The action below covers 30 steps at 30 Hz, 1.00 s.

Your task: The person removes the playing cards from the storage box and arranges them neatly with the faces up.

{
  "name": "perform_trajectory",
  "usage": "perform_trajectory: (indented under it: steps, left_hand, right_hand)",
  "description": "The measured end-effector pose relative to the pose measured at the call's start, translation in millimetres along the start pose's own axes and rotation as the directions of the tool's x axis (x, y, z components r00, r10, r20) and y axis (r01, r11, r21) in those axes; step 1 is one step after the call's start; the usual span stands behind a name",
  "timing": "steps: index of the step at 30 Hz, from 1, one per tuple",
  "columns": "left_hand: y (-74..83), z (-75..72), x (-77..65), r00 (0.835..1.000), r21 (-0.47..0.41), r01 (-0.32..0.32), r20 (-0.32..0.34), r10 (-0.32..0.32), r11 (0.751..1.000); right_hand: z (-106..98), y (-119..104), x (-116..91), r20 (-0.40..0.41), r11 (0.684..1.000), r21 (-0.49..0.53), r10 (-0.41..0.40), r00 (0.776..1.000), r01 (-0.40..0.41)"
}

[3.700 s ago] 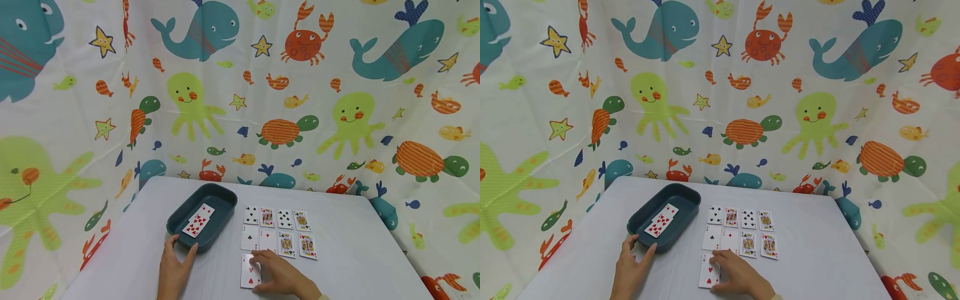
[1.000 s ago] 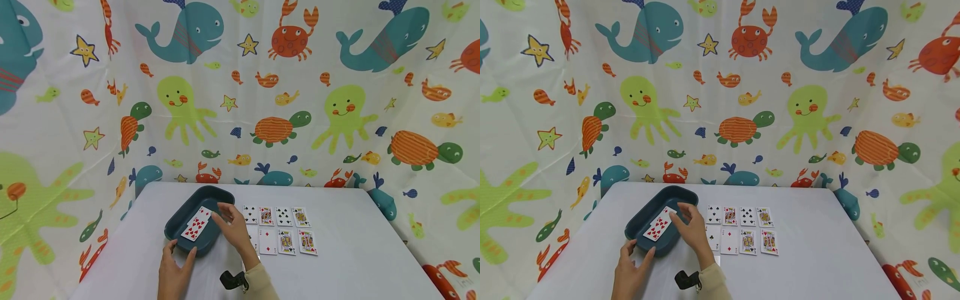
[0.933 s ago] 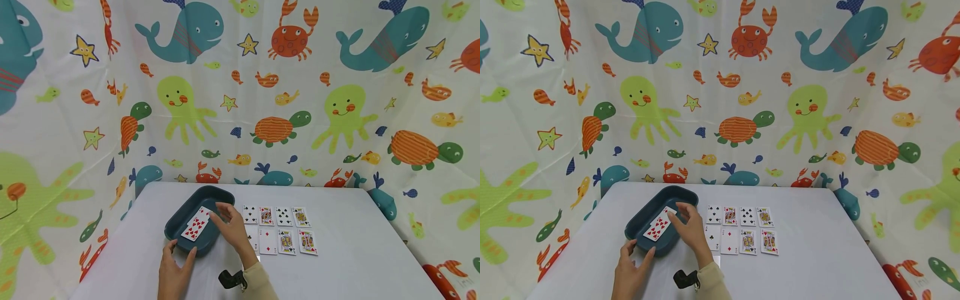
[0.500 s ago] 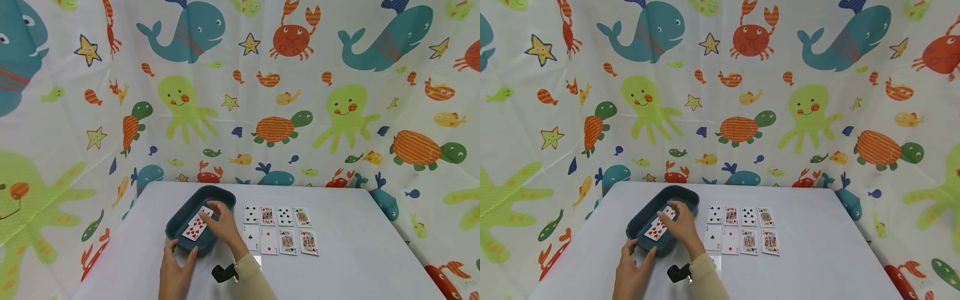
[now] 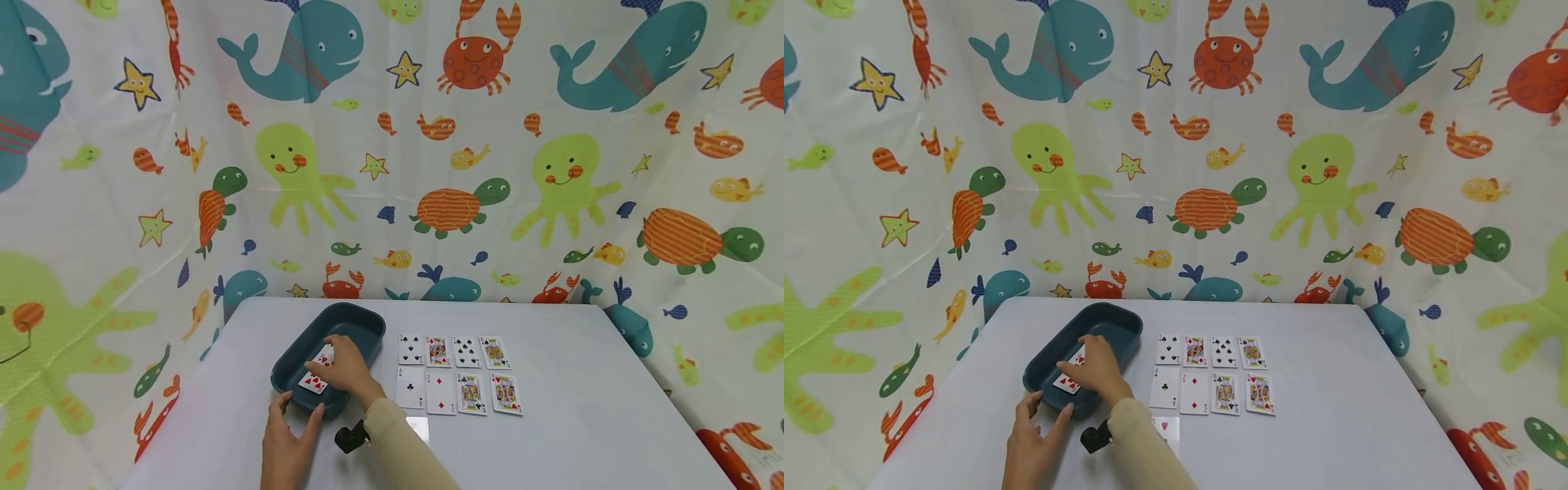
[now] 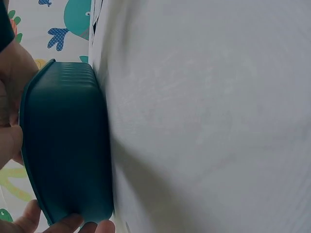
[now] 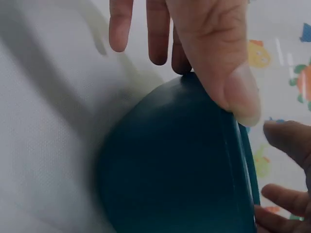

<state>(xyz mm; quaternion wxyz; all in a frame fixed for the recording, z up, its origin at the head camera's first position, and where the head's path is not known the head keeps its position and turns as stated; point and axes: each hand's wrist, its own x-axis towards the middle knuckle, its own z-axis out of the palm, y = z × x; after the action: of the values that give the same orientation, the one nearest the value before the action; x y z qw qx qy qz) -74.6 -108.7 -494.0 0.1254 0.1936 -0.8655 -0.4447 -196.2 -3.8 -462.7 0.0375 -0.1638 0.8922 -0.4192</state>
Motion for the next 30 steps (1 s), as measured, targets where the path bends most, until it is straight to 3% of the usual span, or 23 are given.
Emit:
perform_trajectory:
  steps: [4, 8, 11, 17, 30]
  left_hand:
    - [-0.2, 0.0, -0.3, 1.0, -0.003, -0.006, 0.002, 0.006, 1.0]
    - [-1.3, -0.1, -0.9, 0.999, -0.017, -0.04, -0.021, 0.04, 0.999]
    - [-2.2, 0.0, -1.5, 0.997, -0.026, -0.063, -0.046, 0.061, 0.998]
    - [-1.0, -0.6, -2.0, 0.999, -0.011, -0.046, -0.019, 0.046, 0.999]
    - [1.1, 1.4, -2.7, 0.999, -0.009, -0.038, -0.032, 0.037, 0.999]
  right_hand:
    - [6.8, -2.3, 6.3, 0.021, 0.988, -0.155, 0.013, 1.0, -0.009]
    - [10.9, -3.8, 11.1, 0.047, 0.97, -0.241, 0.035, 0.998, -0.023]
    - [16.5, -2.4, 14.7, 0.059, 0.951, -0.309, 0.051, 0.997, -0.03]
    - [27.4, 1.4, 21.2, 0.079, 0.894, -0.446, 0.072, 0.994, -0.029]
    - [34.7, 0.3, 20.2, 0.094, 0.844, -0.534, 0.116, 0.989, -0.048]
